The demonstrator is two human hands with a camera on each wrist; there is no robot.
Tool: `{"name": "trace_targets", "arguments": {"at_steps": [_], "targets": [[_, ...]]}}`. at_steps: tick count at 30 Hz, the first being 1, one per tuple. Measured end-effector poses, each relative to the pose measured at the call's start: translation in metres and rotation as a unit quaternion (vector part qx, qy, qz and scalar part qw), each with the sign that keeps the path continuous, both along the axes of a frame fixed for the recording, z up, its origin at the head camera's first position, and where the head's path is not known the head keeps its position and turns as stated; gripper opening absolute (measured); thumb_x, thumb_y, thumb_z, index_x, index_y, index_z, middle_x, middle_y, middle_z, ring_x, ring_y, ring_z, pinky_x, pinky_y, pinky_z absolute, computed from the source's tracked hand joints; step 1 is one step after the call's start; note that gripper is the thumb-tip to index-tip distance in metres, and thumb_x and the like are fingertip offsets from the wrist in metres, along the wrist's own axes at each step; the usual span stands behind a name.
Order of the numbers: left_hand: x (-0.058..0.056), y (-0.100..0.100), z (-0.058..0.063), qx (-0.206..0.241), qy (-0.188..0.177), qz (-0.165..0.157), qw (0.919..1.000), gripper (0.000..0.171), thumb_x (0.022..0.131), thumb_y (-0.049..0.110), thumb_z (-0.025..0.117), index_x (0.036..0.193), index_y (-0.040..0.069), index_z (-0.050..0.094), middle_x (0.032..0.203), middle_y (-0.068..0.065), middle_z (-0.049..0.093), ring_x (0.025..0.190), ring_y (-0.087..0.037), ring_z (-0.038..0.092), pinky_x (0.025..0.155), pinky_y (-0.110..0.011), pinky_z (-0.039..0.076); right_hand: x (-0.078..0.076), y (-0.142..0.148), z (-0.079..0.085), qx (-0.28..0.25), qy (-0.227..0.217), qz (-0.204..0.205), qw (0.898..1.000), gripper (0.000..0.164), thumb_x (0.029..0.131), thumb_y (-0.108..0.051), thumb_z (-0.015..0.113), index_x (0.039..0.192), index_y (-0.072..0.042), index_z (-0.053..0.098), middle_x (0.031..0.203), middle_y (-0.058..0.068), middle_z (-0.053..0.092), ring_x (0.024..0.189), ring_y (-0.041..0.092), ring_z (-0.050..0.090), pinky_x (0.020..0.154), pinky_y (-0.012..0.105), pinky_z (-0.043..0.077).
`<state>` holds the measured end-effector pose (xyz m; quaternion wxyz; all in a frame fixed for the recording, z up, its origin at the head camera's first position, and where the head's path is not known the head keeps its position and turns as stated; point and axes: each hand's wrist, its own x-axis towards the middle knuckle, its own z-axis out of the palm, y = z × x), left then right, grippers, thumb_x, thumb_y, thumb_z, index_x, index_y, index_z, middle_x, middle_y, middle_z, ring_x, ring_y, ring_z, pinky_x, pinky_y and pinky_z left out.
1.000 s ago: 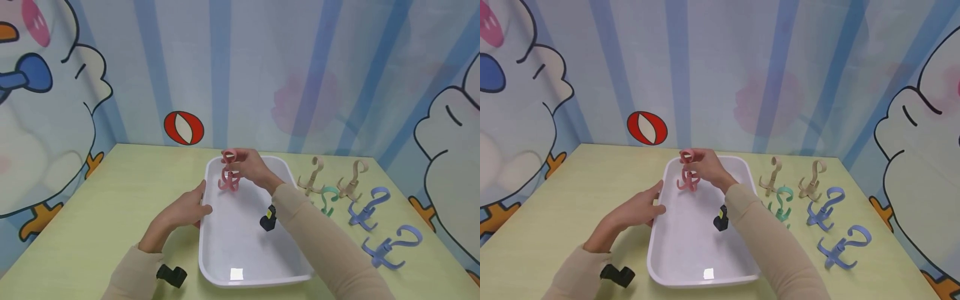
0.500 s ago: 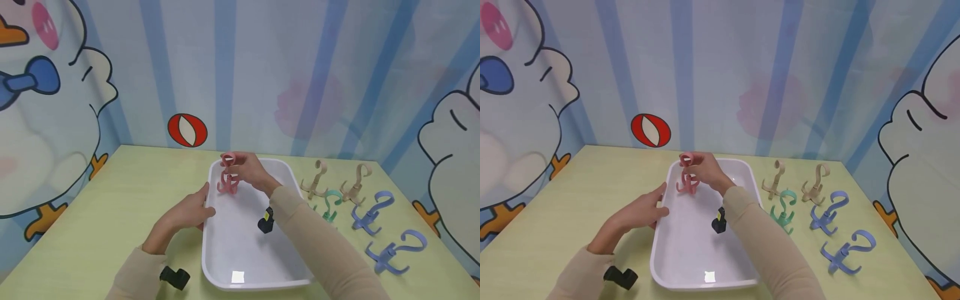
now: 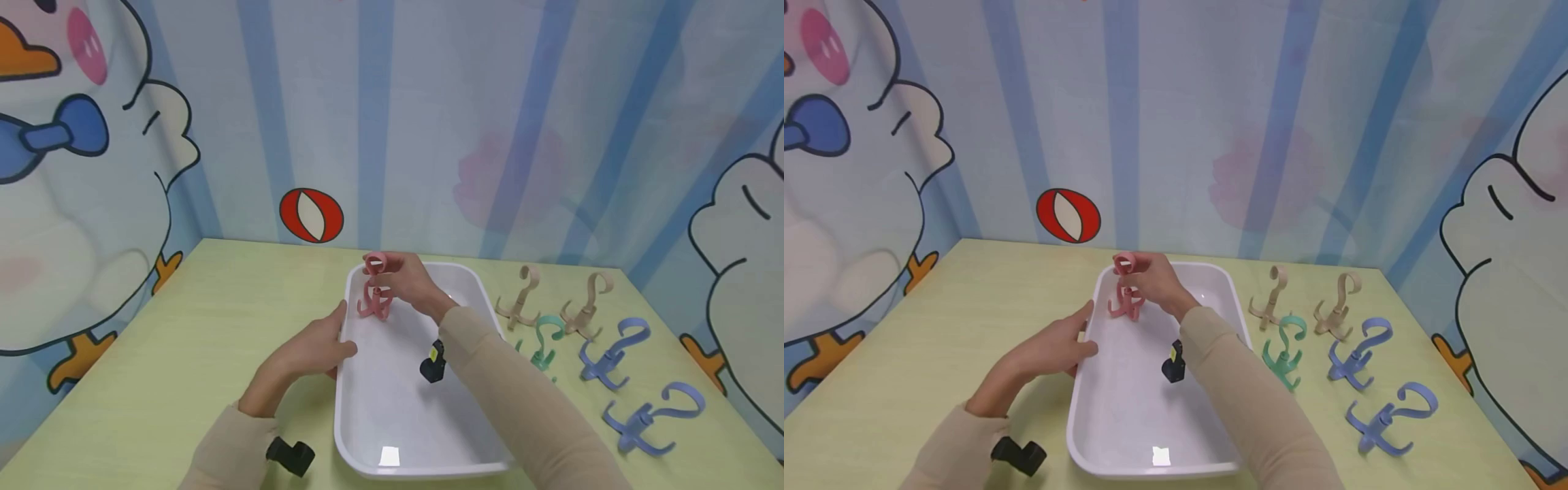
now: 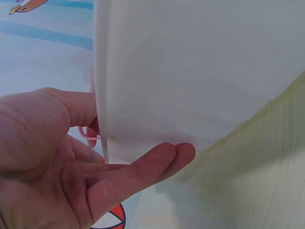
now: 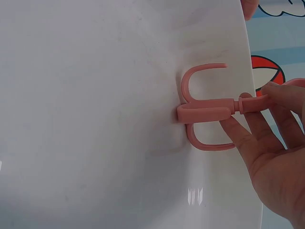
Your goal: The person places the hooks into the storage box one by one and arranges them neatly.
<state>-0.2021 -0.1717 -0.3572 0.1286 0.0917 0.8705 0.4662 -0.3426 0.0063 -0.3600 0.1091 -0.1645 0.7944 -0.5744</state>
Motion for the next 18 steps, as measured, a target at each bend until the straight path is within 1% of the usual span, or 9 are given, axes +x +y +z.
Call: {"name": "trace_targets", "arguments": {"at_steps": [3, 8, 10, 18], "targets": [[-0.0003, 0.0003, -0.0020, 0.002, 0.000, 0.000, 1.0000, 0.087, 0.097, 0.006, 0.061, 0.169, 0.006, 0.013, 0.138, -0.027, 0.062, 0.089, -0.027, 0.076, 0.064, -0.042, 0.067, -0.0011, -0.0021, -0.0023, 0.006, 0.000, -0.006, 1.000, 0.041, 0.097, -0.006, 0.072, 0.138, -0.015, 0.071, 0.128, 0.014, 0.075, 0.117, 0.027, 0.069, 0.105, 0.049, 0.059], [-0.0022, 0.0003, -0.0039, 0.001, 0.000, 0.000, 1.0000, 0.086, 0.098, 0.006, 0.061, 0.169, 0.006, 0.012, 0.139, -0.026, 0.062, 0.088, -0.026, 0.076, 0.064, -0.041, 0.067, -0.0015, -0.0052, -0.0016, 0.010, -0.003, -0.009, 1.000, 0.041, 0.097, -0.008, 0.073, 0.137, -0.016, 0.072, 0.125, 0.010, 0.076, 0.120, 0.027, 0.067, 0.107, 0.051, 0.058], [-0.0028, 0.0002, -0.0041, 0.001, 0.001, -0.001, 1.0000, 0.086, 0.098, 0.006, 0.061, 0.169, 0.006, 0.012, 0.138, -0.026, 0.062, 0.088, -0.026, 0.076, 0.064, -0.041, 0.067, -0.0018, -0.0059, -0.0013, 0.012, -0.001, -0.012, 1.000, 0.040, 0.097, -0.008, 0.074, 0.136, -0.017, 0.072, 0.124, 0.009, 0.076, 0.119, 0.027, 0.067, 0.106, 0.050, 0.058], [-0.0028, -0.0008, -0.0033, -0.003, 0.006, -0.002, 1.0000, 0.086, 0.098, 0.007, 0.060, 0.169, 0.005, 0.012, 0.138, -0.026, 0.062, 0.085, -0.026, 0.076, 0.062, -0.040, 0.067, -0.0041, -0.0089, -0.0013, 0.008, 0.009, -0.012, 1.000, 0.040, 0.097, -0.007, 0.073, 0.136, -0.015, 0.072, 0.124, 0.011, 0.076, 0.119, 0.028, 0.067, 0.101, 0.047, 0.062]]}}
